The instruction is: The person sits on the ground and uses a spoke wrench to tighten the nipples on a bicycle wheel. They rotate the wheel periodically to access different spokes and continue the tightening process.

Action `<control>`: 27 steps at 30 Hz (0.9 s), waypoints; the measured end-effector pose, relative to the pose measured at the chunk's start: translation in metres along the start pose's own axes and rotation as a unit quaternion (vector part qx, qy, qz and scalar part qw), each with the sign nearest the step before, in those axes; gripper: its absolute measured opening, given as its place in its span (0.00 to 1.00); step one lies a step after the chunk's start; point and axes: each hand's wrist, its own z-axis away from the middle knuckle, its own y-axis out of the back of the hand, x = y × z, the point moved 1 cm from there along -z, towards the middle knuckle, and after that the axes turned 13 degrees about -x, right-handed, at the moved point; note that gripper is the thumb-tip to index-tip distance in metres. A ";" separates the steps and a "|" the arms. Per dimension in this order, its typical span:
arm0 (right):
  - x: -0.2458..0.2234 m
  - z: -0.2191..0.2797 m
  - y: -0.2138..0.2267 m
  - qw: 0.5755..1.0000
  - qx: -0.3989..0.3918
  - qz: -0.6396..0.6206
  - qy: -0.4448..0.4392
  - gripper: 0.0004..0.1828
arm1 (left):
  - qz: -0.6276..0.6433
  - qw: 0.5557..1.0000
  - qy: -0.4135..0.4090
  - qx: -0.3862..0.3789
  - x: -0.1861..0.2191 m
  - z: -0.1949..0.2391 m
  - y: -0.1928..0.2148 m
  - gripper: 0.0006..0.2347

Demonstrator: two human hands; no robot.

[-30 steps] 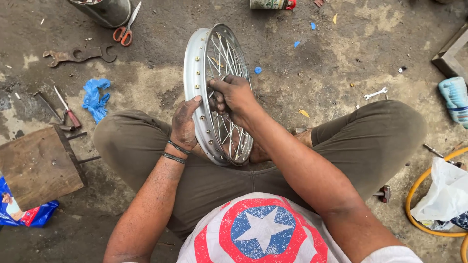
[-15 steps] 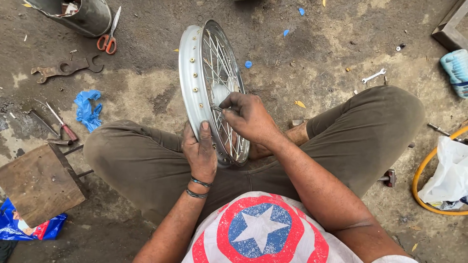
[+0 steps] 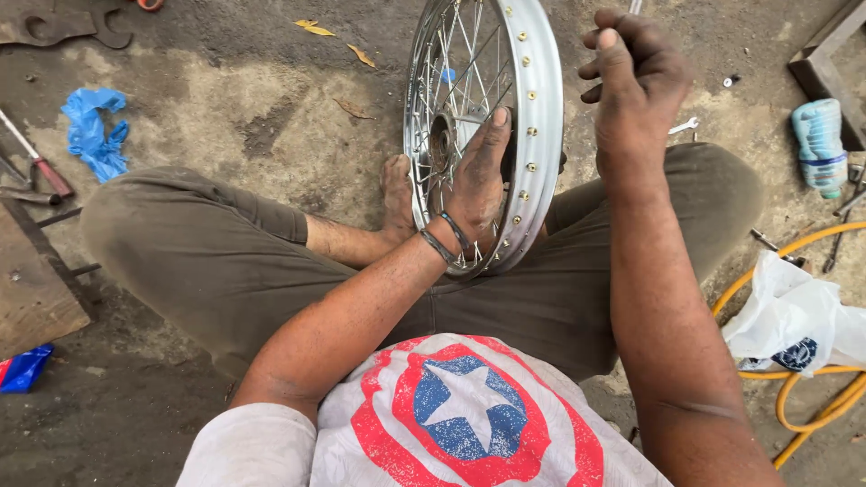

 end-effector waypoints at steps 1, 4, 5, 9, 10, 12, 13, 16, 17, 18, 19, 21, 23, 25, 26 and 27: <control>0.018 0.001 0.004 0.999 0.009 0.040 0.014 0.09 | -0.030 0.999 -0.010 -0.040 -0.016 -0.017 0.000 0.19; 0.069 0.008 0.019 0.993 0.050 0.104 0.006 0.09 | -0.133 0.982 -0.059 -0.119 -0.056 -0.060 0.013 0.16; 0.082 0.014 0.031 0.993 0.076 0.091 -0.031 0.13 | -0.174 0.974 -0.083 -0.119 -0.068 -0.069 0.019 0.16; 0.116 0.018 0.055 0.990 0.101 0.087 -0.055 0.23 | -0.232 0.957 -0.090 -0.149 -0.092 -0.087 0.034 0.15; 0.118 0.019 0.057 0.990 0.101 0.079 -0.056 0.21 | -0.253 0.956 -0.064 -0.131 -0.095 -0.089 0.034 0.15; 0.120 0.018 0.061 0.992 0.097 0.064 -0.056 0.18 | -0.292 0.952 -0.017 -0.093 -0.100 -0.093 0.031 0.15; 0.120 0.019 0.062 0.992 0.096 0.057 -0.060 0.18 | -0.295 0.951 -0.013 -0.091 -0.100 -0.093 0.029 0.15; 0.118 0.019 0.065 0.992 0.098 0.041 -0.064 0.16 | -0.295 0.950 -0.029 -0.102 -0.090 -0.093 0.020 0.15; 0.118 0.019 0.064 0.992 0.100 0.037 -0.064 0.15 | -0.289 0.949 -0.049 -0.115 -0.085 -0.090 0.019 0.15; 0.118 0.019 0.064 0.992 0.103 0.033 -0.063 0.13 | -0.282 0.948 -0.069 -0.129 -0.081 -0.088 0.017 0.16; 0.119 0.018 0.063 0.992 0.102 0.035 -0.063 0.15 | -0.289 0.948 -0.062 -0.118 -0.080 -0.088 0.016 0.16; 0.119 0.018 0.064 0.992 0.099 0.043 -0.064 0.17 | -0.300 0.948 -0.047 -0.096 -0.082 -0.089 0.015 0.17; 0.119 0.019 0.064 0.992 0.099 0.043 -0.065 0.17 | -0.327 0.940 -0.036 -0.091 -0.083 -0.092 0.016 0.17; 0.121 0.018 0.066 0.991 0.102 0.051 -0.066 0.17 | -0.335 0.936 -0.047 -0.097 -0.082 -0.092 0.016 0.17; 0.122 0.017 0.067 0.991 0.104 0.059 -0.067 0.18 | -0.329 0.937 -0.062 -0.105 -0.081 -0.089 0.016 0.17; 0.124 0.017 0.067 0.990 0.106 0.066 -0.069 0.19 | -0.323 0.937 -0.077 -0.112 -0.081 -0.087 0.017 0.17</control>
